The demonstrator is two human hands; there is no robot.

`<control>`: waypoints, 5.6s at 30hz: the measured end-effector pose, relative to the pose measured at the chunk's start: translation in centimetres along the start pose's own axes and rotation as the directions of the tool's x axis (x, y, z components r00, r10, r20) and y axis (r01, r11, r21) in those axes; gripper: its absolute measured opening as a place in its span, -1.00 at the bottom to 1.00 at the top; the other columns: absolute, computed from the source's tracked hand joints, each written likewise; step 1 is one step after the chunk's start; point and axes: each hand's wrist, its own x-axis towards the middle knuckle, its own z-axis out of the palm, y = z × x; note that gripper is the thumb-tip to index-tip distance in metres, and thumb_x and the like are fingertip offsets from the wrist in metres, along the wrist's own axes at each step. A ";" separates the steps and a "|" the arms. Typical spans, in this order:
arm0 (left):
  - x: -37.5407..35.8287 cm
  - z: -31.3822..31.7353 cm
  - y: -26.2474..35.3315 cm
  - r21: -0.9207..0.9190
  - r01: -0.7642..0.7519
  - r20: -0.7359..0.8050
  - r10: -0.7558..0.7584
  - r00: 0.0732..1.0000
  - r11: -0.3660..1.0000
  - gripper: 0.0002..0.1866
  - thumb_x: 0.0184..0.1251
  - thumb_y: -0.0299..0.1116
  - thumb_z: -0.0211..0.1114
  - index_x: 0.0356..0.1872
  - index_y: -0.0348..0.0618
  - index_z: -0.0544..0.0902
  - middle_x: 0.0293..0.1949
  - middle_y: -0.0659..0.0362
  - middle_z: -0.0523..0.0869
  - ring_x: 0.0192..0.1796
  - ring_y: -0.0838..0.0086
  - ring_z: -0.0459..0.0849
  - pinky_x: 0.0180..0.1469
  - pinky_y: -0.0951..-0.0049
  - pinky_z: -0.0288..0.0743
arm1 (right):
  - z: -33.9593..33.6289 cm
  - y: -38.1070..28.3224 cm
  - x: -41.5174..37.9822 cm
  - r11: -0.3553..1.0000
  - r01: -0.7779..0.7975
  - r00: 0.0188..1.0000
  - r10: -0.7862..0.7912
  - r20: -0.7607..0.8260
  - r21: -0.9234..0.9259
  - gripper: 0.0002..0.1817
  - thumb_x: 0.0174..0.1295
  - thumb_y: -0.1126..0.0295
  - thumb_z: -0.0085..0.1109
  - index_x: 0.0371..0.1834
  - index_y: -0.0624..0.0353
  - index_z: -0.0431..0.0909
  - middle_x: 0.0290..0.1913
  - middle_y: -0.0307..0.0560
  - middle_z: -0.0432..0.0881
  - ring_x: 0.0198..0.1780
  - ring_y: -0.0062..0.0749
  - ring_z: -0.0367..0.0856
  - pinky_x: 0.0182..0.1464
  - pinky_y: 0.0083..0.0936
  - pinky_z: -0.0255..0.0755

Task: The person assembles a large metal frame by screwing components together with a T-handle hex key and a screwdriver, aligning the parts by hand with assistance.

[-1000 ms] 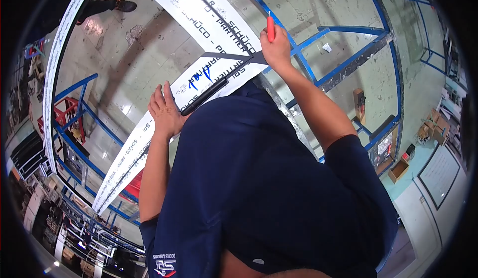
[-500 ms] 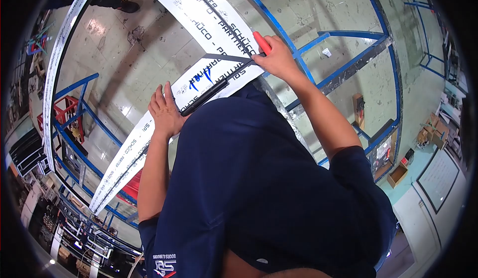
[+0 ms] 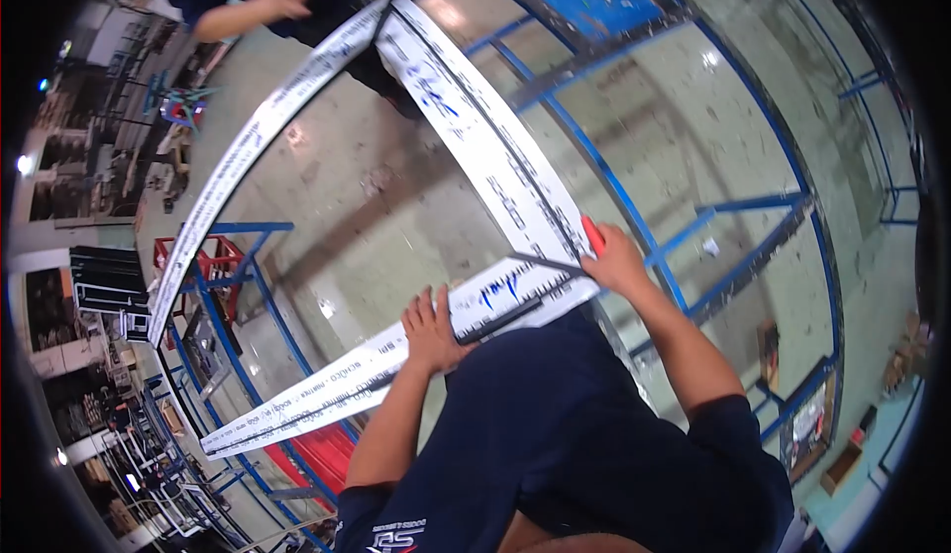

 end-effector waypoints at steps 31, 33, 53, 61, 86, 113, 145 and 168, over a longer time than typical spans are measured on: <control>0.4 0.3 -0.6 -0.013 -0.001 0.039 0.001 0.999 1.000 0.47 -0.19 0.40 0.59 0.69 -0.01 -0.10 0.61 -0.19 0.03 0.62 -0.22 -0.03 0.59 -0.24 -0.24 | -0.7 -1.5 0.5 0.997 -0.057 0.992 0.062 0.108 -0.053 -0.49 -0.04 0.23 0.40 0.01 0.19 0.59 0.04 0.21 0.66 0.08 0.17 0.69 0.15 -0.04 0.59; 0.5 0.2 -0.3 -0.001 0.014 0.049 -0.014 0.999 1.000 0.47 -0.19 0.40 0.59 0.69 -0.01 -0.11 0.61 -0.19 0.02 0.62 -0.22 -0.03 0.59 -0.23 -0.23 | -0.7 -1.6 0.6 0.997 -0.048 0.994 0.055 0.096 -0.064 -0.50 -0.05 0.22 0.41 -0.01 0.18 0.59 0.02 0.19 0.66 0.07 0.15 0.69 0.15 -0.07 0.59; 0.9 -0.7 -0.2 0.042 0.041 0.119 -0.046 0.992 0.998 0.52 -0.22 0.46 0.56 0.70 -0.01 -0.13 0.59 -0.17 0.11 0.53 -0.16 0.18 0.57 -0.14 -0.11 | -1.7 -2.8 1.5 0.980 -0.032 0.978 0.071 0.195 -0.195 -0.49 -0.02 0.19 0.40 0.03 0.15 0.62 0.03 0.13 0.73 0.09 0.05 0.72 0.14 -0.12 0.61; 2.6 2.3 -2.9 0.023 -0.009 0.052 0.007 0.999 1.000 0.34 0.09 0.33 0.43 0.70 -0.05 -0.22 0.55 -0.28 0.16 0.50 -0.30 0.21 0.55 -0.25 -0.10 | 0.1 -1.8 -2.6 0.995 -0.056 0.982 0.038 -0.187 -0.088 -0.56 0.06 0.23 0.39 0.02 0.13 0.62 0.04 0.17 0.60 0.15 0.13 0.62 0.19 -0.01 0.55; 3.6 -1.6 -5.8 -0.169 -0.388 0.084 0.405 0.910 0.906 0.55 -0.31 0.15 0.79 0.67 -0.16 -0.08 0.46 -0.33 0.33 0.50 -0.17 0.37 0.52 0.02 0.32 | 17.7 -5.8 -37.3 0.785 -0.384 0.658 0.602 -0.451 0.486 -0.63 0.35 0.10 0.32 -0.04 0.16 0.55 0.05 0.14 0.50 0.06 0.20 0.57 0.10 -0.04 0.54; -18.6 0.0 10.6 -0.403 -0.874 -0.491 0.741 0.458 0.272 -0.79 0.62 -0.49 0.01 -0.20 -0.36 0.59 -0.15 -0.01 0.61 -0.09 0.27 0.56 0.03 0.33 0.46 | 18.1 3.9 -51.8 0.925 -0.348 0.843 0.380 -0.380 0.154 -0.57 0.37 0.00 0.29 0.05 0.11 0.55 0.04 0.08 0.57 0.09 0.09 0.66 0.15 -0.01 0.53; -49.2 -27.8 18.3 0.817 -0.386 -0.536 0.811 -0.235 0.428 -0.73 0.64 -0.36 0.10 0.13 -0.24 0.66 0.03 0.02 0.74 0.11 0.26 0.70 0.25 0.31 0.48 | 11.4 22.3 -68.2 0.895 -0.248 0.908 0.349 -0.233 0.371 -0.62 0.39 0.13 0.29 -0.04 0.26 0.55 -0.02 0.25 0.63 0.03 0.27 0.63 0.08 -0.02 0.51; -48.8 -37.0 -6.2 0.651 -0.153 -0.753 0.658 -0.002 0.744 -0.69 0.64 -0.25 0.10 0.15 -0.14 0.71 0.04 0.12 0.77 0.14 0.38 0.70 0.21 0.42 0.50 | 13.0 5.2 -48.3 0.977 -0.208 0.976 0.204 0.075 0.043 -0.51 0.36 -0.02 0.29 0.07 0.20 0.61 -0.12 0.29 0.75 -0.01 0.25 0.71 0.05 -0.01 0.55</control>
